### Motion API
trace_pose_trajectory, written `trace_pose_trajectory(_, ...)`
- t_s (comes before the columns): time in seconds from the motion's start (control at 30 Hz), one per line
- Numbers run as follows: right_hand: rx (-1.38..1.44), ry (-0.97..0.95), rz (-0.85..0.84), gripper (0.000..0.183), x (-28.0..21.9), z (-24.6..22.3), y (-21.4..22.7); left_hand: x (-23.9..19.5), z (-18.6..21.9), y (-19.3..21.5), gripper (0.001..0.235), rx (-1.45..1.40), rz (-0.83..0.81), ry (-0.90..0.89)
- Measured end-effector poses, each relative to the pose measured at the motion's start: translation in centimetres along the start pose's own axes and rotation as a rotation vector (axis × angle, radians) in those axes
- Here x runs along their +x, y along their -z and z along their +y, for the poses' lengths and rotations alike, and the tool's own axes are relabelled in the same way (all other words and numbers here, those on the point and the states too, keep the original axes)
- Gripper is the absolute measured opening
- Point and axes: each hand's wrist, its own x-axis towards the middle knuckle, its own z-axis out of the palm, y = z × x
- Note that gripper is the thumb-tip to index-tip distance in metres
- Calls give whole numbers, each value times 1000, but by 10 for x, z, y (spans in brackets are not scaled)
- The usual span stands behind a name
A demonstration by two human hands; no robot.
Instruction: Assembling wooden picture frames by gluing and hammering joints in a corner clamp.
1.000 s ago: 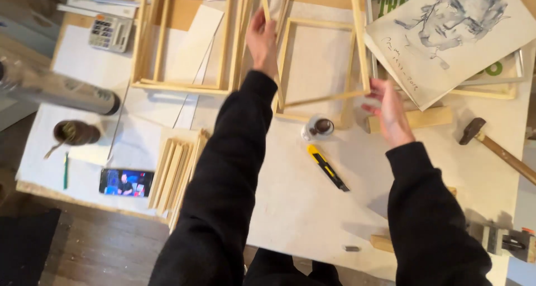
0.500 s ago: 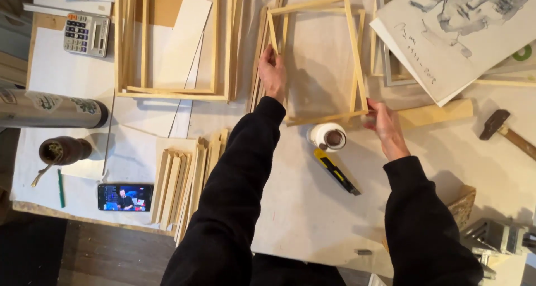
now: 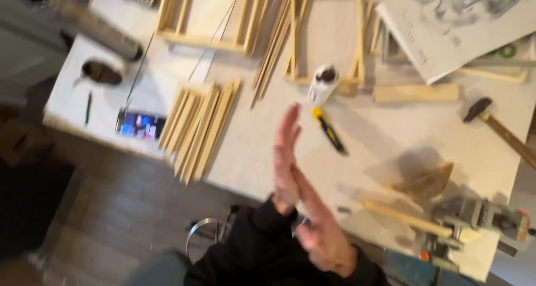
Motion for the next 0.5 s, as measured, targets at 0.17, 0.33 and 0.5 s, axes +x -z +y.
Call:
trace_pose_trajectory(0.17, -73, 130, -133, 82, -52, -57, -26, -113, 36, -11, 84, 149, 116, -15)
trace_pose_trajectory(0.33, -18, 203, -174, 91, -99, -67, -40, -171, 86, -73, 73, 321, 304, -268)
trace_pose_trajectory(0.5, 74, 259, -351, 71, -175, -24, -34, -187, 106, -5, 90, -30, 70, 59)
